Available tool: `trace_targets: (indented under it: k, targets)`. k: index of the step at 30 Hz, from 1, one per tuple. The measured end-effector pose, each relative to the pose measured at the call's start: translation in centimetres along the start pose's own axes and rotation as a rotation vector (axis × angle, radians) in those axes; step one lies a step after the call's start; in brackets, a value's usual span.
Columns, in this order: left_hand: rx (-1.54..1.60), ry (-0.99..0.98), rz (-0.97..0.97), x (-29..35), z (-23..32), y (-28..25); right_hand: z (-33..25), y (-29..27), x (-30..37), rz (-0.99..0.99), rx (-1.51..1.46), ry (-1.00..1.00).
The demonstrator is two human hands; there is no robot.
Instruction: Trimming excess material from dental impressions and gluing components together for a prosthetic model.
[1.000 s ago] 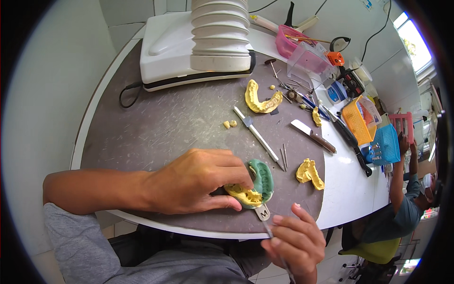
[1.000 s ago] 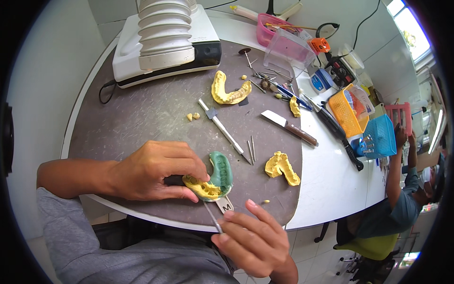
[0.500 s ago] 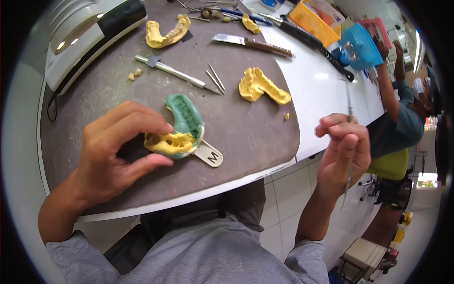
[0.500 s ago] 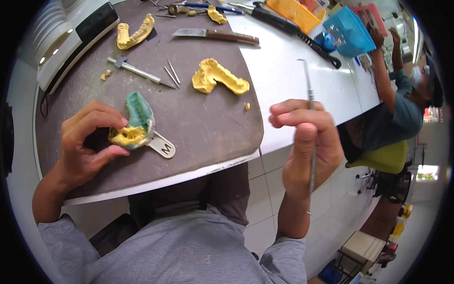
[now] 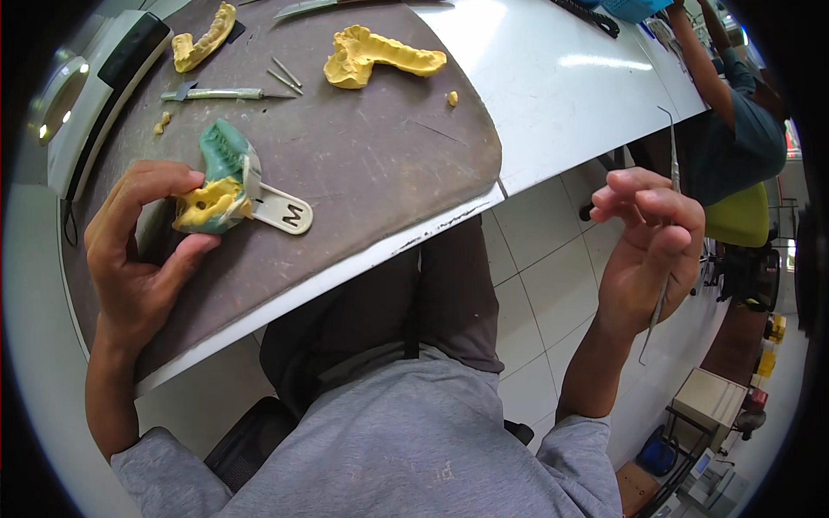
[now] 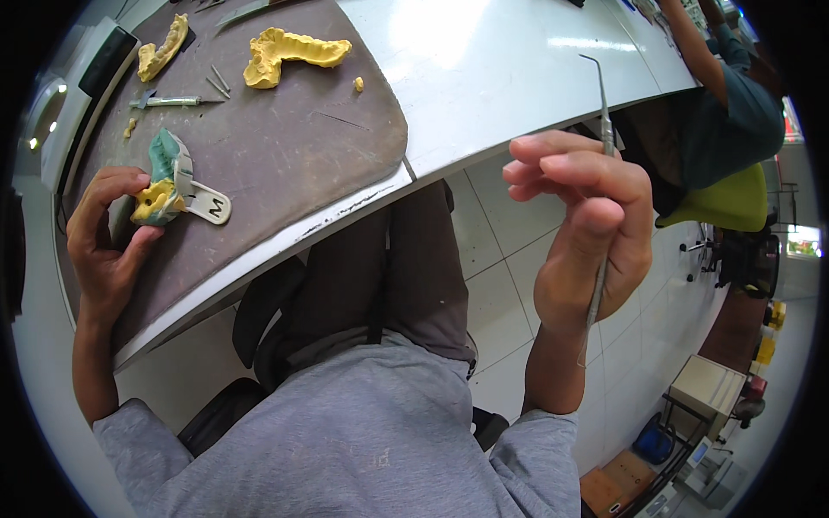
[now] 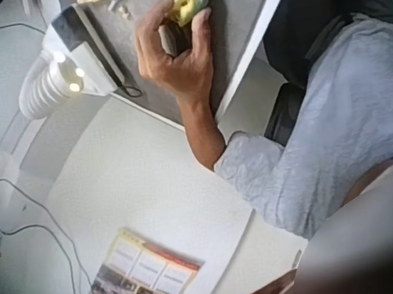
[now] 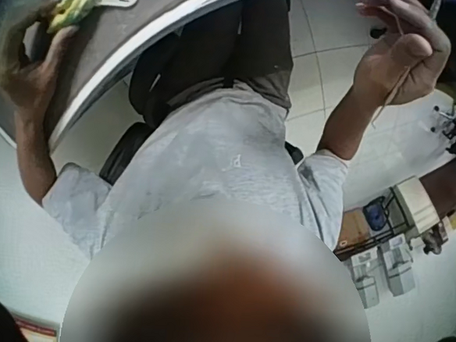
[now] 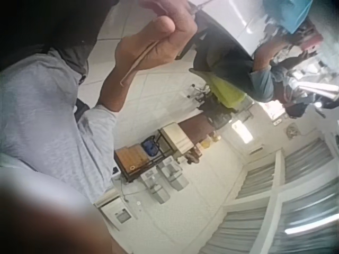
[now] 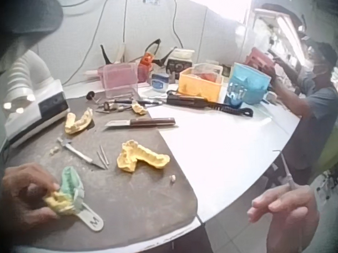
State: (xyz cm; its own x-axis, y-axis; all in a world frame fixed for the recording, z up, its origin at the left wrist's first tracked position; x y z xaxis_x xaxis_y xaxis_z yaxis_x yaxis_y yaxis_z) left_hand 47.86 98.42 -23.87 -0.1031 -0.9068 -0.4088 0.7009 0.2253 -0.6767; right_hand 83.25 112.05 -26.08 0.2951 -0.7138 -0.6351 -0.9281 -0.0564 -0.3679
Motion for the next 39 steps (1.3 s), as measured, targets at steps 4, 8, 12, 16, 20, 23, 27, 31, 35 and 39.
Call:
trace_targets:
  k: [4, 8, 12, 16, 20, 23, 27, 31, 35, 39]
  targets:
    - [-0.052, 0.019, 0.056, 0.4, 0.3, -0.2, 0.2, -0.8, 1.0, 0.091, -0.219, 0.015]
    - [-0.07, 0.033, 0.034, 0.4, 0.3, -0.4, -0.6, -2.4, 0.4, 0.183, 0.025, -0.034]
    - [-0.054, 0.158, 0.12, 1.0, 0.1, 0.0, 0.7, -3.3, 0.7, 0.218, -0.039, 0.005]
    - [-0.042, 0.244, 0.134, 0.8, 0.2, -0.1, 0.4, -3.3, -1.0, 0.089, -0.052, -0.094]
    - [-0.047, 0.288, 0.142, 0.9, 0.4, -0.4, 0.3, -1.9, -4.3, -0.026, 0.078, -0.182]
    - [-0.062, 0.276, 0.16, 1.1, 0.2, -0.5, -1.5, -0.3, -7.0, -0.126, 0.138, 0.084]
    - [-0.124, 0.172, 0.223, 1.3, 0.7, -1.5, -1.1, 2.2, -11.1, -0.34, 0.529, 0.001]
    - [-0.189, 0.019, 0.229, 1.5, 0.6, -2.8, 1.4, 4.3, -12.8, -0.569, 0.666, -0.07]
    - [-0.206, -0.086, 0.264, 2.0, 0.3, -3.9, 2.5, 5.1, -13.1, -0.608, 0.731, -0.114]
    - [-0.235, -0.105, 0.285, 2.7, -0.1, -4.9, 2.7, 5.3, -13.2, -0.599, 0.659, -0.031]
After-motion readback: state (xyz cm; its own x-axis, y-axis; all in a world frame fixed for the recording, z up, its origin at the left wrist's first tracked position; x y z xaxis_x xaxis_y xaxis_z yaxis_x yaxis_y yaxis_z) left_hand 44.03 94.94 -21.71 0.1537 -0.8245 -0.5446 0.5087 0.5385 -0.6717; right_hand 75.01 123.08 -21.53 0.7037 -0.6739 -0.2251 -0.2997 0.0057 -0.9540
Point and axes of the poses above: each hand's wrist, its own x-axis away from the middle knuckle, its own y-axis out of the palm, z = x × y, the point moved 1 cm from there along -x, towards the middle knuckle, and after that the axes turned 10 degrees about x, right-handed, at the moved point
